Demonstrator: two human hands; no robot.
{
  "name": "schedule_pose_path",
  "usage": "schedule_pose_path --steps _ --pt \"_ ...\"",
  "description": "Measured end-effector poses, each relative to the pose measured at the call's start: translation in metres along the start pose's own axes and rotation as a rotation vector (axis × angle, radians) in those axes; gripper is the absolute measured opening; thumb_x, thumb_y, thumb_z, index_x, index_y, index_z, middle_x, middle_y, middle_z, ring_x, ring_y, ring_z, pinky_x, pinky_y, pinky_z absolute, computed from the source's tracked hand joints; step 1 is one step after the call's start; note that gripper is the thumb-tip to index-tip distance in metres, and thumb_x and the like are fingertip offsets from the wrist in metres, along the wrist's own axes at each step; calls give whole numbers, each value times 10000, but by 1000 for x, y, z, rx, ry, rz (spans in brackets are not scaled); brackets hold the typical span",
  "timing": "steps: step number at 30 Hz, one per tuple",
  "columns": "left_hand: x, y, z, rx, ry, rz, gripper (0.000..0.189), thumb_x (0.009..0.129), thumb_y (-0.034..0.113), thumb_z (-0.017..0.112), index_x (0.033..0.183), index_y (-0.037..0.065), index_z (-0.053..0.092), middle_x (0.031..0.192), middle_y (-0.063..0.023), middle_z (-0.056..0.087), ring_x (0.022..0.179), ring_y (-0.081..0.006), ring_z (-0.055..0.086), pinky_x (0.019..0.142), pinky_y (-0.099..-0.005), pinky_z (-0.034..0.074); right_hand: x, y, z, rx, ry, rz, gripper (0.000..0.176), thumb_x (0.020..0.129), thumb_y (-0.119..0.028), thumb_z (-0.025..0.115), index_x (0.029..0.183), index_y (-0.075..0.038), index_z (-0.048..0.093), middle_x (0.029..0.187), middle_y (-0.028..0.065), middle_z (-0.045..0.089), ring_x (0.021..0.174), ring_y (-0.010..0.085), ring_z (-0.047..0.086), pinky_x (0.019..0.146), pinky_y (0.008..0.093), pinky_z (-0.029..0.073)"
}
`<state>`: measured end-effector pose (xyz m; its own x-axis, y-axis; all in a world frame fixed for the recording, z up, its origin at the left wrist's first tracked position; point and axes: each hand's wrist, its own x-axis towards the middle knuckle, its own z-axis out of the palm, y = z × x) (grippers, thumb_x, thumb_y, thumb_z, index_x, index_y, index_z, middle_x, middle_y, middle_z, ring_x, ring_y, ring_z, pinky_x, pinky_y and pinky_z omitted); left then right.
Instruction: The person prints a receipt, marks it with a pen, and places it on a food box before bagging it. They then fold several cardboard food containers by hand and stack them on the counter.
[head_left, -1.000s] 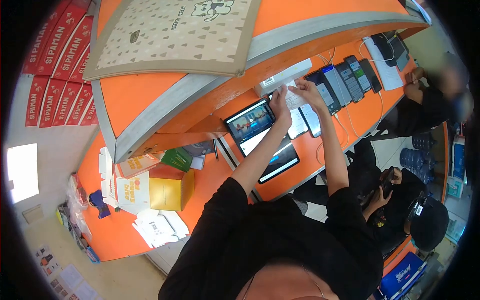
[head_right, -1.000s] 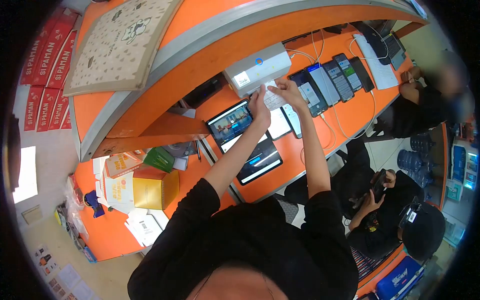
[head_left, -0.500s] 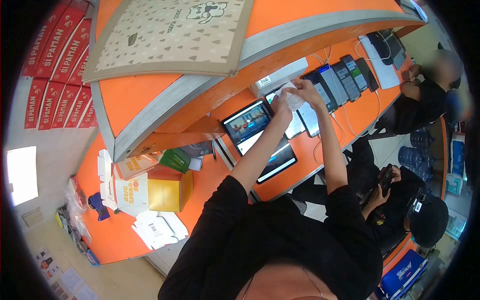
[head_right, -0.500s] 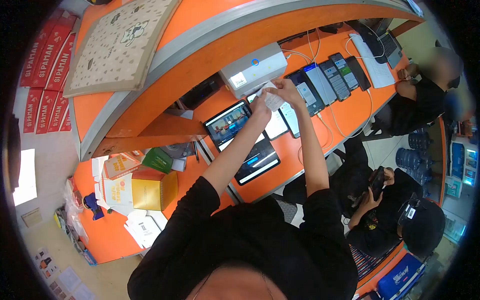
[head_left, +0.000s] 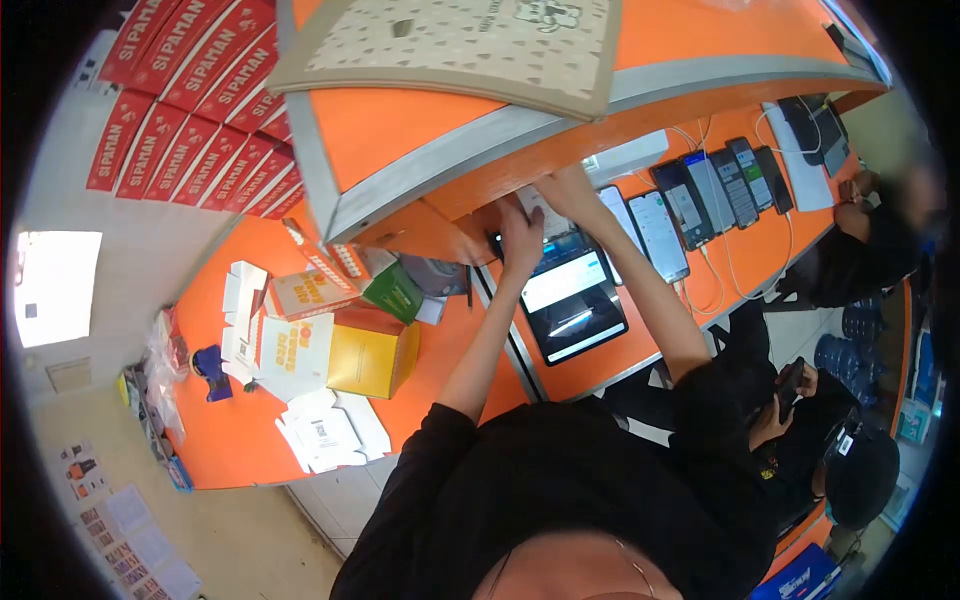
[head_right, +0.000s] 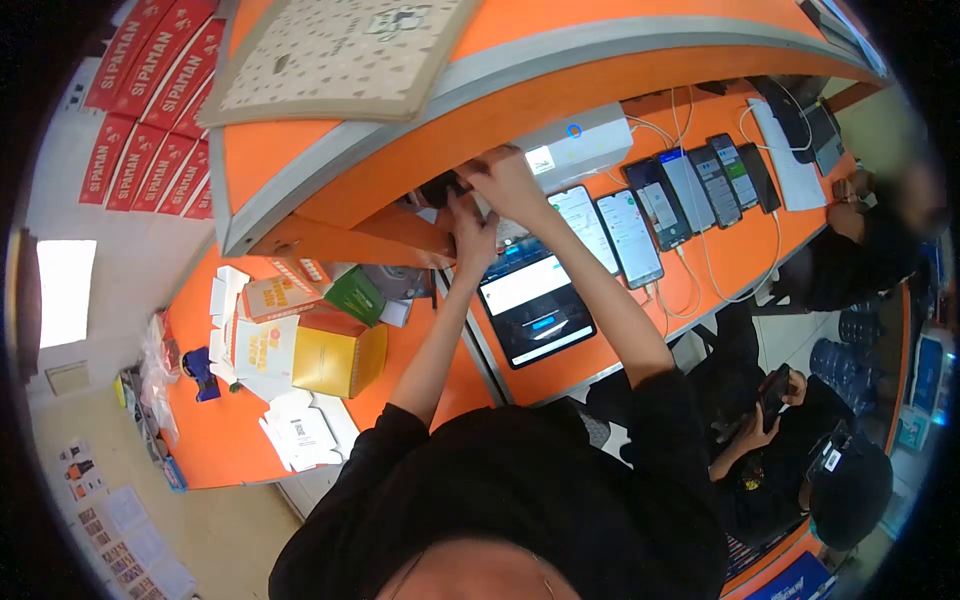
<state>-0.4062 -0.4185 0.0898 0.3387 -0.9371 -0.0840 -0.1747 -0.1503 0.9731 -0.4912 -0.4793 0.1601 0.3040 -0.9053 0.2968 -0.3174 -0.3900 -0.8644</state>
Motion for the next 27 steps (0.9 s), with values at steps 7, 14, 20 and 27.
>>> schedule_pose_path --steps 7,14,20,27 --pt "43 -31 3 364 -57 214 828 677 14 626 1265 -117 58 886 -305 559 869 -419 567 721 -428 466 68 29 39 -226 -40 -81 306 629 -142 730 858 12 597 760 138 616 742 257 611 703 329 468" --pt "39 -4 -3 480 -198 -85 860 734 167 612 1294 -110 20 972 -304 546 920 -425 549 764 -424 465 91 12 3 -656 -298 -178 349 597 -150 745 869 9 594 789 149 616 777 272 605 736 337 461" --pt "47 -44 2 307 -113 410 399 736 90 557 1096 -45 451 1077 -230 533 1046 -352 497 880 -406 406 74 -26 -36 -988 -793 -244 387 571 -157 758 878 7 590 813 158 617 807 285 601 765 345 455" --pt "55 -74 31 109 24 395 332 726 82 524 1046 -7 521 1019 -220 540 966 -348 502 817 -416 397 12 -64 -78 -733 -1165 246 460 620 -156 727 1006 -1 529 1001 176 566 939 301 544 812 343 421"
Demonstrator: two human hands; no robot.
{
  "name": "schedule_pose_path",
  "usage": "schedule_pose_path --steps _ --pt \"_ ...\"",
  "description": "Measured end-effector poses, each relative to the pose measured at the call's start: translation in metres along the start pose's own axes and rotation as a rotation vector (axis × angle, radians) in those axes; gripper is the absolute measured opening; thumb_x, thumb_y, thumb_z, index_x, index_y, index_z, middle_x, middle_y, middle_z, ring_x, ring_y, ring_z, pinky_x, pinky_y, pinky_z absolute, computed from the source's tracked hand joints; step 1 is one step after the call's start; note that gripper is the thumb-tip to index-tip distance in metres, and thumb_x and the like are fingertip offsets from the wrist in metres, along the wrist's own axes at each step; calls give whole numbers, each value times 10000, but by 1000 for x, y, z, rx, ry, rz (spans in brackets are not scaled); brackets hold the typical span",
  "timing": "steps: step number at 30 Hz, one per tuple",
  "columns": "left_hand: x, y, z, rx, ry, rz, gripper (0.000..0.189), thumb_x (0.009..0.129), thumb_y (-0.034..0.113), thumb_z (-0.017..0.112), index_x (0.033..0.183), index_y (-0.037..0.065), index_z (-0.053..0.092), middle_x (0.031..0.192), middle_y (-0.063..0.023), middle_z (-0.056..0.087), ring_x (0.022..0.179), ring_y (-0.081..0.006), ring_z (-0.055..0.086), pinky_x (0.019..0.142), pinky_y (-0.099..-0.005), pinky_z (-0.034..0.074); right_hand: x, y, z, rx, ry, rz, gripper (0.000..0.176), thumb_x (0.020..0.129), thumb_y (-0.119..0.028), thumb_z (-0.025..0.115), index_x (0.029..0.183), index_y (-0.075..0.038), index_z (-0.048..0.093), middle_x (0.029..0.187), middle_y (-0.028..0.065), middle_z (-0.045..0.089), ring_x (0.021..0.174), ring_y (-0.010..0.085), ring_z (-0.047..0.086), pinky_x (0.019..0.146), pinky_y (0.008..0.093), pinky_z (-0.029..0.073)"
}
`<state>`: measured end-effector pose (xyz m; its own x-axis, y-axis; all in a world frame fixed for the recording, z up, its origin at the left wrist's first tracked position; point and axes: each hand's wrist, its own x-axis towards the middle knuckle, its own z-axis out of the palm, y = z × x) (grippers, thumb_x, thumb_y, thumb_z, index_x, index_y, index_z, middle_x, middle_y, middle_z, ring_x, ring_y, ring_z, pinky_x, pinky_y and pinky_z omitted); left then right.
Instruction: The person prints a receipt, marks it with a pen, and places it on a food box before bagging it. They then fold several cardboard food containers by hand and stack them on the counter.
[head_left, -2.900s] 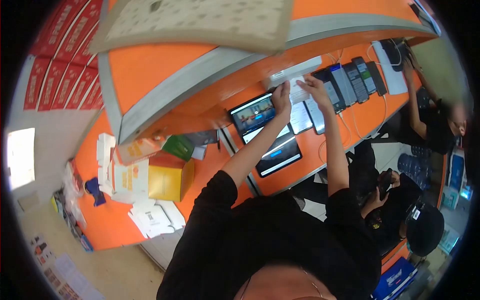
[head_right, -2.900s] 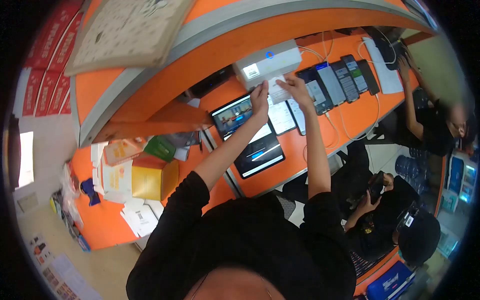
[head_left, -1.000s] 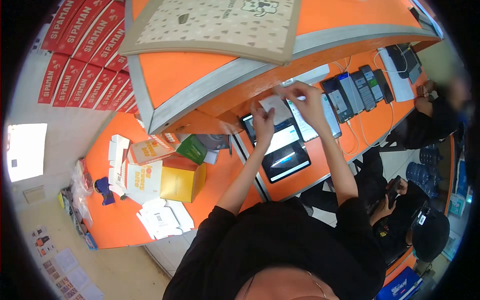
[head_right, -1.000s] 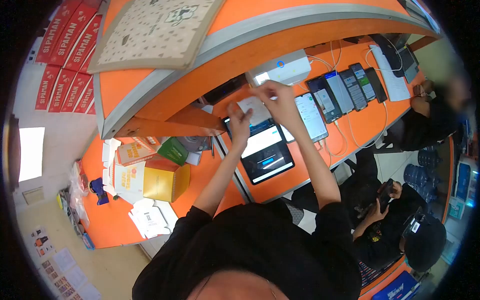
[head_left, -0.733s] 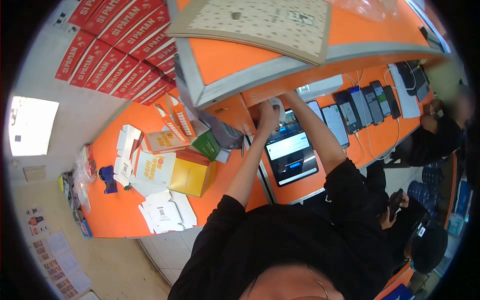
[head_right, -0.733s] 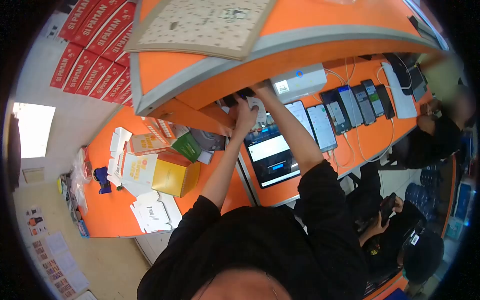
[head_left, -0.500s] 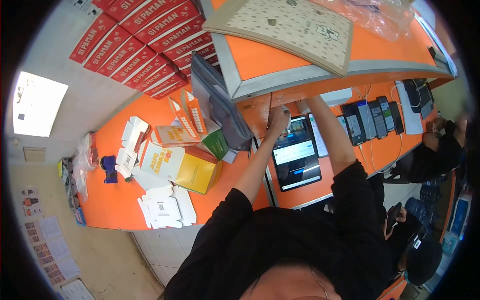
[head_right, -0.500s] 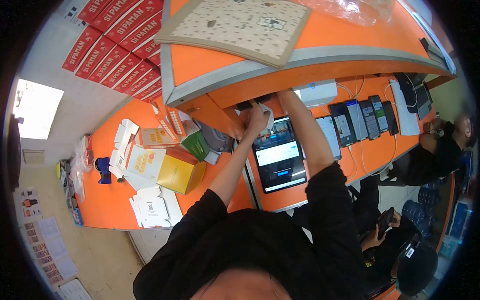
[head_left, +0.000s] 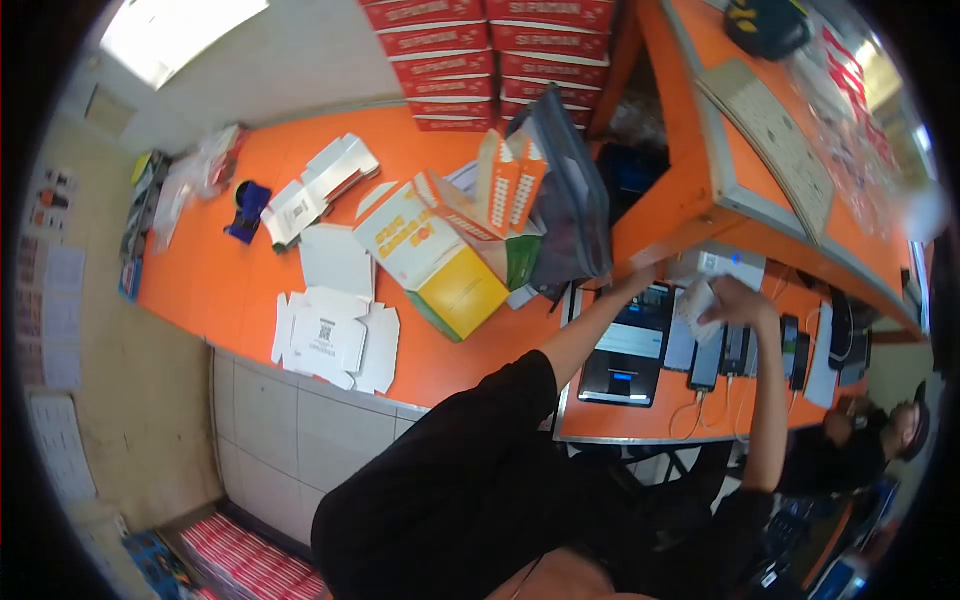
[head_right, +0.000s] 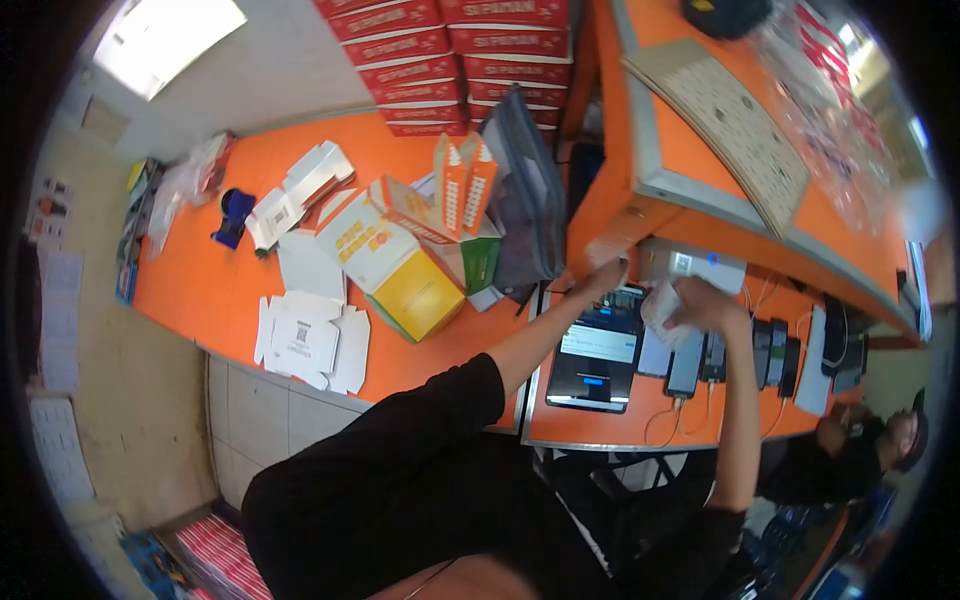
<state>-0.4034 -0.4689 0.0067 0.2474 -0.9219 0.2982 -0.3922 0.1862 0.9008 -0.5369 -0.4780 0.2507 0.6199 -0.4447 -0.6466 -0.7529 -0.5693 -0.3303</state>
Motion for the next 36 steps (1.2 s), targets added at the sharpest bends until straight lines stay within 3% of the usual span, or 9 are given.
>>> schedule_pose_path --steps 3,5,9,11,15,20,25,29,36 --pt "-27 83 -25 -44 -8 -7 538 725 15 543 1217 10 322 989 -202 531 879 -306 540 761 -387 420 -44 -20 51 264 536 -33 425 748 -139 643 1126 -6 501 1084 185 548 975 303 531 840 357 406" --pt "-70 140 -53 -596 -142 -107 609 780 15 552 1256 50 174 957 -161 512 841 -221 526 737 -335 418 -55 -19 103 481 857 -102 492 796 -126 611 1236 -22 415 1085 158 552 987 249 524 872 354 391" --pt "-158 164 -95 -916 -199 -206 466 853 102 546 1219 64 259 957 -107 499 871 -161 491 771 -284 392 -61 -89 197 954 1246 -86 559 827 -80 584 1293 20 292 1137 146 513 991 206 524 870 301 406" --pt "-190 161 -140 -686 -390 -164 316 849 97 548 1128 51 406 997 -78 498 979 -149 467 854 -291 367 -56 -122 246 1310 1125 38 521 829 -94 591 1261 37 332 1145 158 510 1009 201 524 862 302 414" --pt "-263 159 -221 -705 -234 -274 174 845 81 545 1005 44 489 1021 -58 484 1040 -142 438 919 -314 335 -30 -193 312 1368 909 -74 475 810 -101 622 1195 50 390 1135 156 517 1004 201 525 858 318 413" --pt "-375 169 -382 -356 461 -186 231 808 20 572 1021 42 485 1008 -55 478 1020 -132 445 883 -276 367 -15 -369 335 1418 453 -531 441 801 -78 633 1170 36 418 1017 93 559 910 131 538 774 254 431" --pt "-587 204 -538 -239 1197 -264 188 814 21 583 970 47 482 987 -24 489 815 -59 516 645 -202 446 -17 -563 421 840 -61 -841 180 813 -17 597 975 16 527 700 -33 504 596 7 428 494 151 329" --pt "-758 269 -580 -311 1850 -59 294 821 96 600 1051 61 420 1014 -58 482 794 -80 520 678 -220 452 -99 -721 500 570 -335 -1151 187 836 -19 553 1017 0 510 762 -3 521 565 25 461 471 157 361" --pt "-929 310 -603 -27 2309 48 550 811 -15 568 1194 124 197 1091 -137 464 957 -184 535 753 -280 480 -158 -869 644 268 -808 -1359 155 830 16 536 977 -4 582 819 31 525 623 43 487 463 173 381"
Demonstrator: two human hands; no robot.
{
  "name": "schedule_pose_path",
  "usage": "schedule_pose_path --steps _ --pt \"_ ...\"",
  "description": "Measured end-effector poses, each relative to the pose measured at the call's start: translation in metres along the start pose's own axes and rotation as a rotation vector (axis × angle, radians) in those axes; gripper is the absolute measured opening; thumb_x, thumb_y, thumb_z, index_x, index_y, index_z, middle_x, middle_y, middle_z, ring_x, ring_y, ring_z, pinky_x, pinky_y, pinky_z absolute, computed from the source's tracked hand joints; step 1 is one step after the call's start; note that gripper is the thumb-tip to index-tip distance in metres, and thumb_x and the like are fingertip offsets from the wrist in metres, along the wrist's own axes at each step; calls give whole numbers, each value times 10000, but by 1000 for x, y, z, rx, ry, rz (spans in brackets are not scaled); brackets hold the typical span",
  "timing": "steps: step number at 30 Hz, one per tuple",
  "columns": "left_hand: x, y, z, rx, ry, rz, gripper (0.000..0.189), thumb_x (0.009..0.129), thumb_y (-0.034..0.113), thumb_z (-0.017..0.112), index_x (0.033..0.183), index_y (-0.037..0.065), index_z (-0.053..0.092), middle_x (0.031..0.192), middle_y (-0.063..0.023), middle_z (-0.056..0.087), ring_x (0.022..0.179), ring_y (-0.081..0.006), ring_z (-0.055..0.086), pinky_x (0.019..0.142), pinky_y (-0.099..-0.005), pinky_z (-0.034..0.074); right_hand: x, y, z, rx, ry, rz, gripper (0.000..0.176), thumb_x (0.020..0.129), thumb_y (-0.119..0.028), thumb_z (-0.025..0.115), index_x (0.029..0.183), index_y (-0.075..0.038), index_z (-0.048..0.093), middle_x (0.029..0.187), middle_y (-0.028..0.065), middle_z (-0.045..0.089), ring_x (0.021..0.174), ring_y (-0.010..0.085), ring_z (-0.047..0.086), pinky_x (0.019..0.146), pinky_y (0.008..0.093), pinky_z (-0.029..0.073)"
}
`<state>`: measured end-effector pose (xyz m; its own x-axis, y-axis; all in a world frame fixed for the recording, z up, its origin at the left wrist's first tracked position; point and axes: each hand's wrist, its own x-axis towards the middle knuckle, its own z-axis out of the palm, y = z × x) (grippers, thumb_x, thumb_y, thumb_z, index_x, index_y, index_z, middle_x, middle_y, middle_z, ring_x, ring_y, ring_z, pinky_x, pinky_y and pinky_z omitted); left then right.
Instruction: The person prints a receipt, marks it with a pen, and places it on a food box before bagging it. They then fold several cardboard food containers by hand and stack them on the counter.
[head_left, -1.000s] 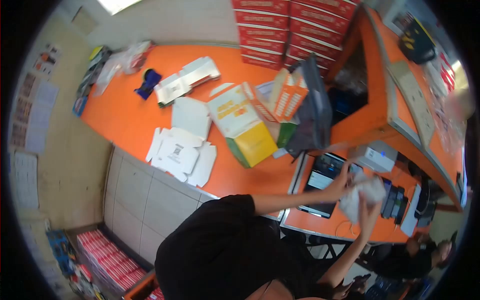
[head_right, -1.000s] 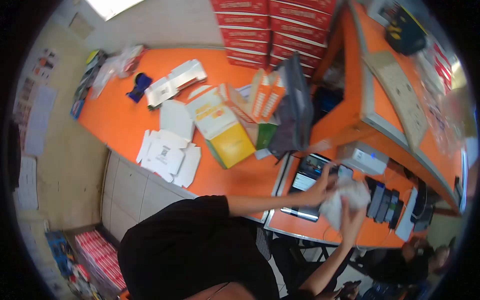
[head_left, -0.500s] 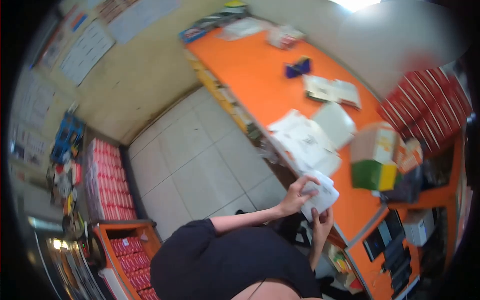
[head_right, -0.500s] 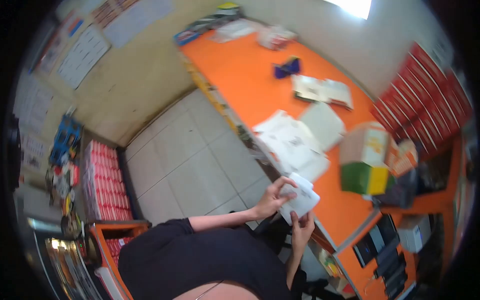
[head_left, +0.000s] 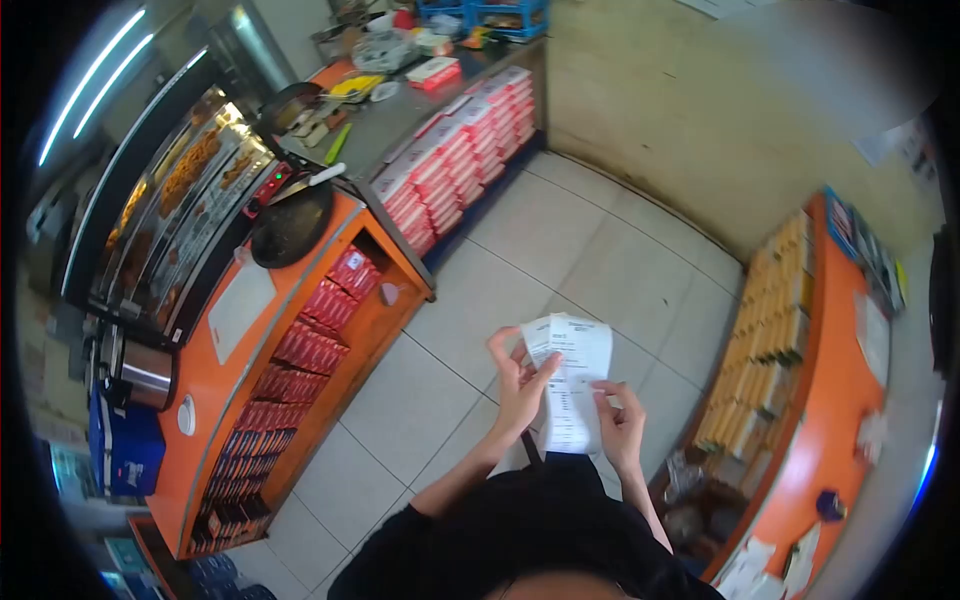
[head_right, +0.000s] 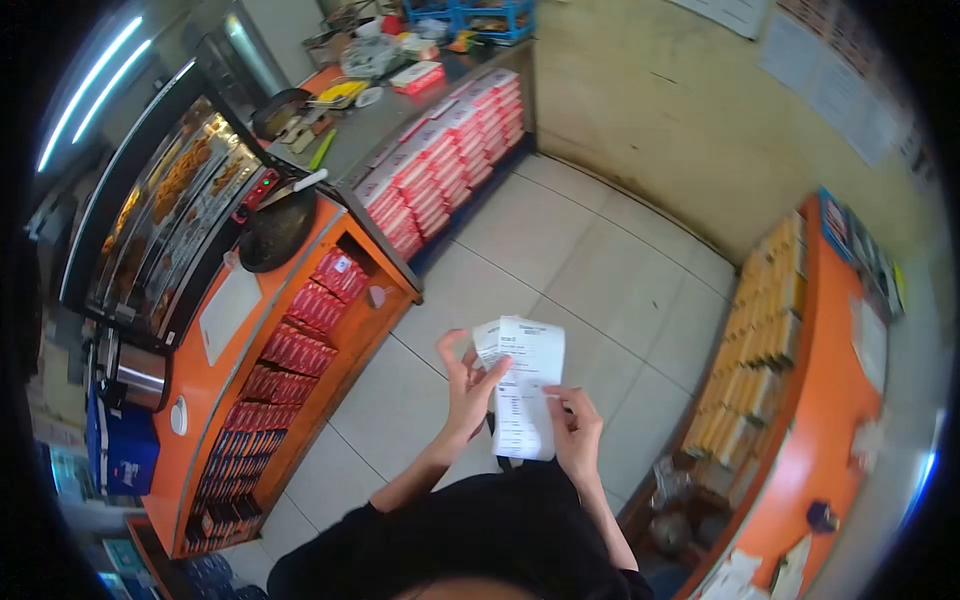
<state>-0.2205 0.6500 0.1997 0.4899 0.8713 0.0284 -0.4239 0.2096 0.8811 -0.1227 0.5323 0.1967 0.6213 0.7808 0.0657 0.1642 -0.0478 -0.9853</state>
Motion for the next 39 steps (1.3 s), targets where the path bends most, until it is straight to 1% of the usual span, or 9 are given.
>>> schedule_pose_path --steps 6,12,16,18,21,25,27,31,39 --pt "161 -30 -81 490 277 155 191 912 163 453 971 29 576 1051 -58 490 906 -125 528 783 -241 434 177 23 59 80 -443 -36 297 764 40 605 1047 -46 593 868 22 525 600 42 475 493 185 389" --pt "339 28 -109 384 385 246 305 800 47 604 1096 43 534 1040 -74 416 935 -166 503 779 -260 453 392 8 72 -73 -352 142 104 817 -88 595 803 9 628 606 0 560 470 45 449 426 211 391" --pt "403 72 -151 454 529 296 478 725 8 668 1165 38 483 1070 -75 391 971 -174 492 811 -257 462 554 13 118 -431 -459 -164 338 887 -217 499 657 25 553 548 76 556 455 140 492 485 322 415" --pt "429 86 -187 195 475 311 606 718 78 688 1244 -2 398 1185 -107 405 1002 -177 493 858 -264 439 639 35 177 -325 -389 -567 242 903 -184 451 844 14 577 641 100 560 531 194 505 551 313 413" --pt "473 111 -241 -356 222 565 845 678 146 714 1331 -59 218 1318 -160 360 1149 -204 436 970 -308 355 753 17 277 -315 -534 -686 188 889 -114 437 1034 -16 504 887 156 544 794 282 536 709 334 420" --pt "601 118 -333 849 679 389 768 691 106 703 1320 19 271 1258 -177 398 1160 -263 404 986 -327 333 910 -6 408 -379 -673 -907 279 772 13 463 1043 -33 510 948 142 512 920 288 514 779 341 407" --pt "663 91 -367 576 640 394 758 661 67 713 1298 45 303 1252 -183 382 1200 -272 359 986 -343 329 973 6 456 -584 -759 -1131 366 712 -11 535 1071 -74 507 1027 153 504 991 320 487 828 383 411" --pt "749 74 -390 1133 671 406 799 640 108 730 1303 42 288 1267 -247 290 1135 -361 378 1043 -464 166 1039 7 509 -784 -1093 -1205 543 619 -52 611 1140 -121 476 1171 127 463 1106 300 436 901 420 385" --pt "782 49 -407 1324 1191 -6 805 613 312 766 1302 207 362 1251 -253 254 1159 -411 246 986 -486 177 1061 -5 559 -957 -1646 -1189 1029 432 -208 732 1347 -198 261 1325 216 299 1180 395 330 987 501 267"
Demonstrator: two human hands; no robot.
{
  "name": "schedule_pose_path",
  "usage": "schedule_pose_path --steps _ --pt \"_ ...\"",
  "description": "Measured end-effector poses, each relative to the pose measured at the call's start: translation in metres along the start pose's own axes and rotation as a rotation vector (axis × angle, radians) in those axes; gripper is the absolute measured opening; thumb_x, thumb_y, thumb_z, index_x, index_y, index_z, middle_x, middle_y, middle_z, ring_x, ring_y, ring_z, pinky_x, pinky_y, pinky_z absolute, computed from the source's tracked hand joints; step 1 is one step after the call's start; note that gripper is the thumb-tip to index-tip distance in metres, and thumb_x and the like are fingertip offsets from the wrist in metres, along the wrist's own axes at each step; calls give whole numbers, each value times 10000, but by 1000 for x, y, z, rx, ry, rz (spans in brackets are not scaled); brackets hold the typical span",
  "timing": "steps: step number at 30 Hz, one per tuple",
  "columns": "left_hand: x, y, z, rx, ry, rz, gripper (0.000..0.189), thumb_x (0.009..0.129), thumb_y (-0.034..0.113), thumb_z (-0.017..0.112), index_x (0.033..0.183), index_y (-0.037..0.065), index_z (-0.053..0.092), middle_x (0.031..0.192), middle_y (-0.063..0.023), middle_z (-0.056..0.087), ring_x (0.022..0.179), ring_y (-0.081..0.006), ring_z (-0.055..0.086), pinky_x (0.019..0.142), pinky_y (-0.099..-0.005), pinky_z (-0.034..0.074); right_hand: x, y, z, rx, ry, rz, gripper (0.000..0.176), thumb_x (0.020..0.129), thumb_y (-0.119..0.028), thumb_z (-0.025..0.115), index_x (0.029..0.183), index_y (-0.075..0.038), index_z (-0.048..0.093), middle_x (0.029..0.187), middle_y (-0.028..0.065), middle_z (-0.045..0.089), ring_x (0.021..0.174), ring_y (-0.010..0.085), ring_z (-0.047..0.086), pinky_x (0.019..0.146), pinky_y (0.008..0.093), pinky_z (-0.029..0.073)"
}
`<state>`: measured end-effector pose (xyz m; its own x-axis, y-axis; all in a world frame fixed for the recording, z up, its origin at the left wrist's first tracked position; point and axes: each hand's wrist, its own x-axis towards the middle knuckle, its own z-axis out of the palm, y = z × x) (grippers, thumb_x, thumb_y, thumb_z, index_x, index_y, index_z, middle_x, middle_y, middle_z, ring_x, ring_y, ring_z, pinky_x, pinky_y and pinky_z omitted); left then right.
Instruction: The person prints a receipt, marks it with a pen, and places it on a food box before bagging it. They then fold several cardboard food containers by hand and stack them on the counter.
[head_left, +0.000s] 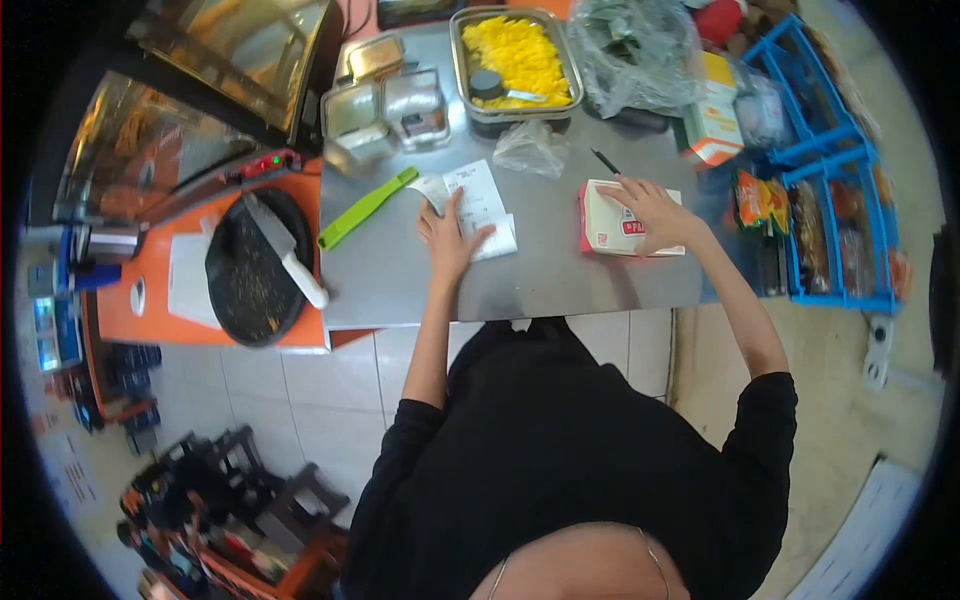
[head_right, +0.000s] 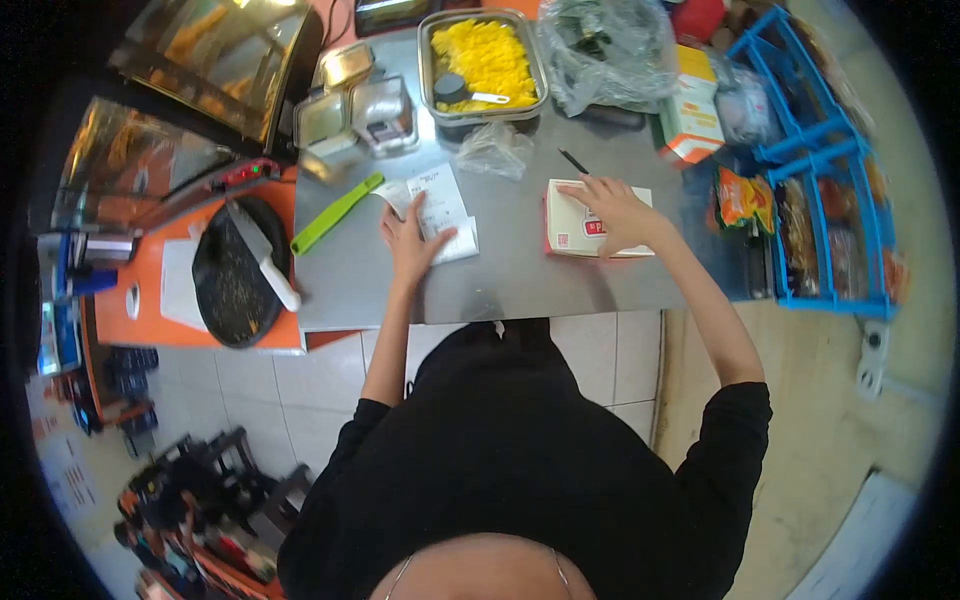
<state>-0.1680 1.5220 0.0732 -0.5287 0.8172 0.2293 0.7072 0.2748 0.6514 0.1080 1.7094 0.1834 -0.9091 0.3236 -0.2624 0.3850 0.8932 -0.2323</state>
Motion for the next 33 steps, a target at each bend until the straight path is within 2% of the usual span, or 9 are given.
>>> schedule_pose_path --steps 6,11,14,19,22,24,28,31,33 --pt "1 22 -7 248 23 -277 791 588 373 768 1275 206 412 1108 -178 434 1094 -329 339 893 -421 272 14 0 -10 -49 -165 -35 1145 424 -260 748 1386 -171 133 1355 214 244 1158 404 351 937 528 319" --pt "0 25 -8 -402 21 -452 505 743 142 651 1211 131 460 897 -80 562 798 -180 520 690 -296 420 11 19 -8 168 -61 -118 995 488 -209 653 1361 -74 195 1362 221 238 1197 397 314 961 494 301" --pt "-3 36 -15 -392 144 -306 357 777 77 600 1127 99 533 951 -56 582 796 -138 540 586 -231 436 13 29 -15 195 -66 -197 859 569 -218 630 1327 -48 263 1330 218 318 1171 383 375 902 545 348" --pt "-21 50 -37 -887 71 -498 402 803 52 582 1192 12 491 1115 -104 532 938 -136 525 768 -243 439 27 36 -50 597 -98 -183 495 630 -132 564 1099 23 530 927 185 615 876 263 605 791 354 469" --pt "-36 58 -56 -1223 7 -457 675 730 7 635 1322 -7 311 1222 -137 457 1087 -196 475 909 -308 401 41 56 -74 702 -234 47 428 690 -171 588 1084 -3 561 883 133 628 810 193 612 733 317 488" --pt "-45 48 -55 -1538 -65 -390 776 699 36 677 1344 -2 247 1240 -141 418 1094 -228 473 902 -332 418 56 79 -78 728 -242 -170 445 760 -283 604 1119 -24 552 973 93 608 817 131 566 673 294 480" --pt "-62 21 -28 -842 -28 -516 853 655 55 712 1353 26 223 1255 -146 362 1136 -276 437 895 -355 427 71 92 -91 826 -492 -91 480 789 -381 602 1130 -46 550 952 96 605 819 125 560 682 268 481" --pt "-66 28 -23 -243 21 -277 863 616 9 701 1351 103 258 1300 -168 286 1129 -302 400 870 -351 436 89 107 -64 957 -496 106 475 792 -420 591 1089 -50 555 882 75 608 781 126 571 627 271 490" --pt "-66 45 -23 -354 34 -273 828 610 -4 702 1331 131 317 1390 -146 193 1112 -324 386 897 -343 401 102 105 -37 502 -408 143 417 778 -401 618 983 -41 565 751 50 603 668 127 583 549 270 484"
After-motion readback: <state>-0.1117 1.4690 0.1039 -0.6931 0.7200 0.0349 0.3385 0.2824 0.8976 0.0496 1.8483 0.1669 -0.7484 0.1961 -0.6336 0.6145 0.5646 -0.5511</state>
